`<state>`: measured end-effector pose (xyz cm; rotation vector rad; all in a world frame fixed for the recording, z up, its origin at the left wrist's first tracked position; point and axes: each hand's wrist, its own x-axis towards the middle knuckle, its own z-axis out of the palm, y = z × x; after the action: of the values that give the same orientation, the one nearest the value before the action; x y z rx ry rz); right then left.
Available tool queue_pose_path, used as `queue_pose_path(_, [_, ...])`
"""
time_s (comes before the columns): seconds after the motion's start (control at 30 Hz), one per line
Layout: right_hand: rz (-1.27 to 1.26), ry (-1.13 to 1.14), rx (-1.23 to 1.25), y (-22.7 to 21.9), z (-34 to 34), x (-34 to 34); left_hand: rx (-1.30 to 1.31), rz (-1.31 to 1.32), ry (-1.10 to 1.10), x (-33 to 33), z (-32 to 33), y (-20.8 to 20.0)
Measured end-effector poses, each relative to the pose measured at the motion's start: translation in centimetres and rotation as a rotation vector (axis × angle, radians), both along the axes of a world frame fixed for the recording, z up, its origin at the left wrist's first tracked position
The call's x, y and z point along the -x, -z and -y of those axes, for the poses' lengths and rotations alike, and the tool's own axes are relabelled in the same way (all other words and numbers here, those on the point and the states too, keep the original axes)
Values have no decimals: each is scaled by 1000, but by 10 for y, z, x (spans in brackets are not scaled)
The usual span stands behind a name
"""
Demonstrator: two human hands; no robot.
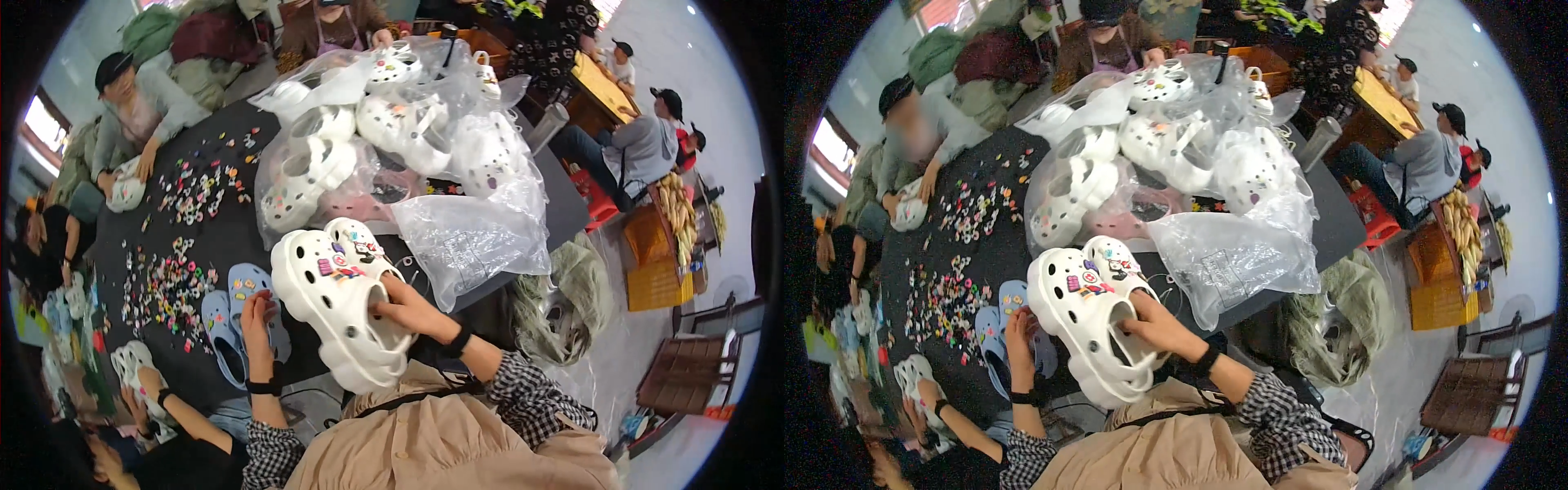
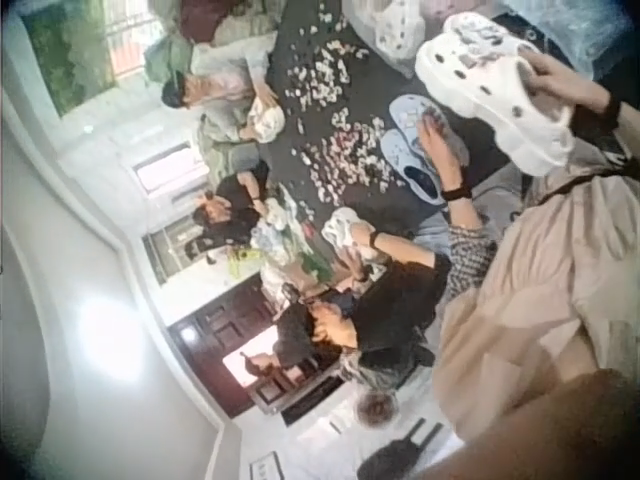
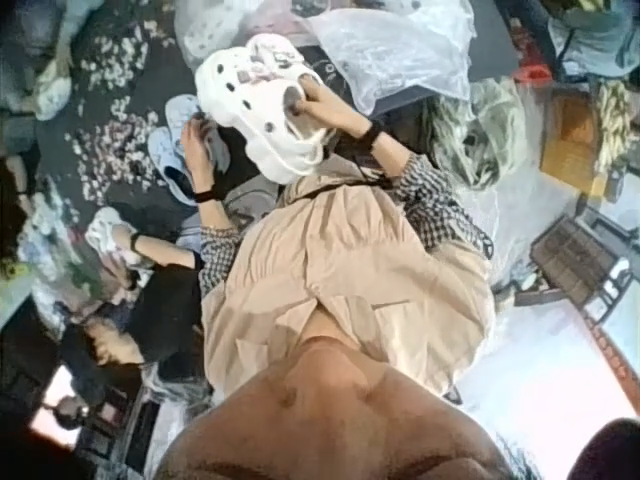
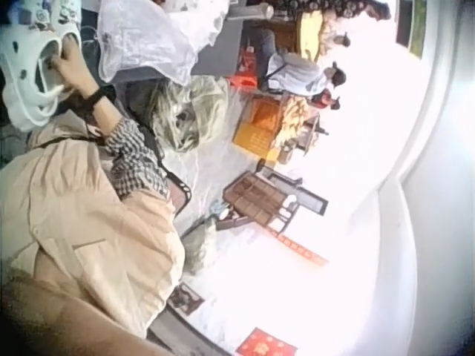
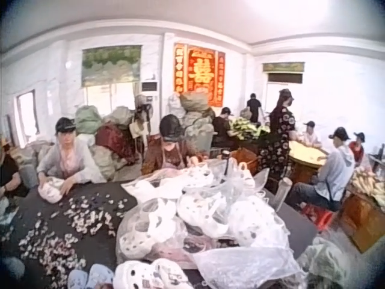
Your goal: The recorder is placing decorative charms on rubber clogs and then packaging the shoes into plastic bags and placing them into a sack.
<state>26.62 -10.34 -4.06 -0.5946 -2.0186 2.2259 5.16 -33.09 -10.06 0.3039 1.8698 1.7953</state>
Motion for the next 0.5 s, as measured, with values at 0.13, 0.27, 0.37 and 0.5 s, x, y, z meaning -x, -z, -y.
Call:
queue_pose_path(0.13, [5, 207, 406, -45, -23, -70, 146, -338, 227, 13, -63, 4])
queue_pose_path(0.27, [-373, 694, 184, -58, -10, -137, 143, -1013, 469, -44, -173, -35])
queue_pose_path(0.37, [-370, 680, 169, -51, -2, -209, 59, -1159, 642, -65, -231, -30])
queue_pose_path(0.5, [-356, 607, 161, -40, 9, -281, 56, -1328, 714, -81, -276, -33])
